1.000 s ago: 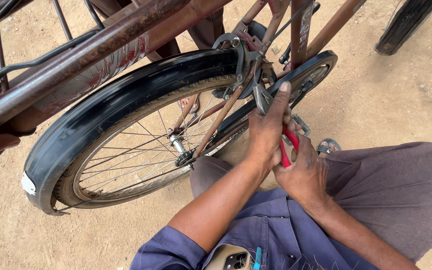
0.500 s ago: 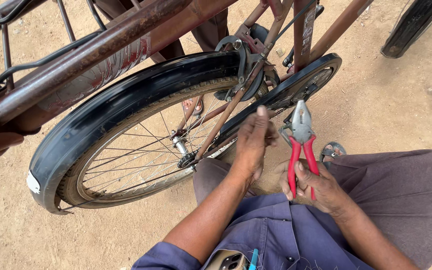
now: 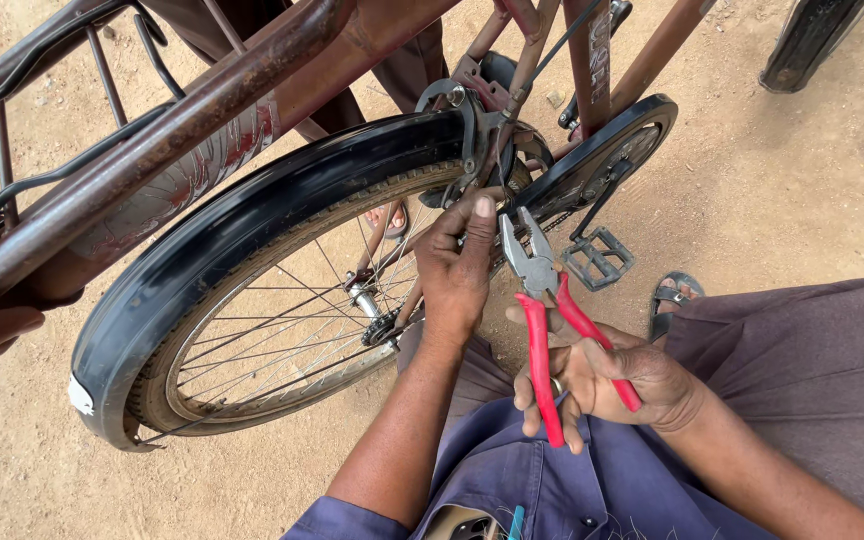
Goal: The person uses pliers to remove a cotter pin from the rear brake assembly of a bicycle. They then insert a new cotter pin and secure it by bending the ends with the pliers.
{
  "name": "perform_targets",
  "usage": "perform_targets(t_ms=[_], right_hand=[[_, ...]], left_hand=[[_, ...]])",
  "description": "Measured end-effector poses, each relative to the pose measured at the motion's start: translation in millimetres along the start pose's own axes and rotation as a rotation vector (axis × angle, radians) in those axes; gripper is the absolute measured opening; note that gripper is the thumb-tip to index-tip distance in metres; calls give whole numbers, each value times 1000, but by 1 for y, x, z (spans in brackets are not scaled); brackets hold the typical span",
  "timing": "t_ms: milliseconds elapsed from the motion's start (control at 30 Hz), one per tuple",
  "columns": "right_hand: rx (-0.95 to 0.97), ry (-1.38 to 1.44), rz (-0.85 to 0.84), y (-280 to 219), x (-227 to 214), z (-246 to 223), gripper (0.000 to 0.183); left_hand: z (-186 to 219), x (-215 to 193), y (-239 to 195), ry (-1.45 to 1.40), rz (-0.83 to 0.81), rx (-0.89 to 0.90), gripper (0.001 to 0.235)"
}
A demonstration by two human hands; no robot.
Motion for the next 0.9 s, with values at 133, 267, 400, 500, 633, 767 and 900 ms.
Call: perform_targets(t_ms=[133, 267, 400, 500, 633, 767, 900], right_hand=[[11, -34, 95, -4, -16, 6, 93], [-14, -14, 63, -4, -23, 6, 92], [-30, -26, 72, -3, -27, 3, 92], [-17, -68, 57, -4, -26, 2, 94], [-19, -113, 99, -4, -26, 0, 96], [-79, -337, 230, 0, -32, -4, 89], [-77, -894, 432, 2, -46, -19, 82]], left_hand=[[-3, -9, 4, 69, -23, -111, 43], [21, -5, 7, 267, -68, 101, 48], [37, 1, 10, 342, -73, 165, 50], [40, -1, 11, 356, -53, 134, 46], [43, -1, 17, 347, -32, 73, 38], [47, 2, 19, 447, 39, 26, 32], [64, 10, 7, 574, 74, 211, 26]])
Point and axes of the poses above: each hand's wrist, its own y-axis towards the middle knuckle, its own x-axis out of the palm, z = x × y, the point moved 6 cm from there along y, towards the middle knuckle, and after that the axes turned 13 degrees about -x, right-handed, at the moved point
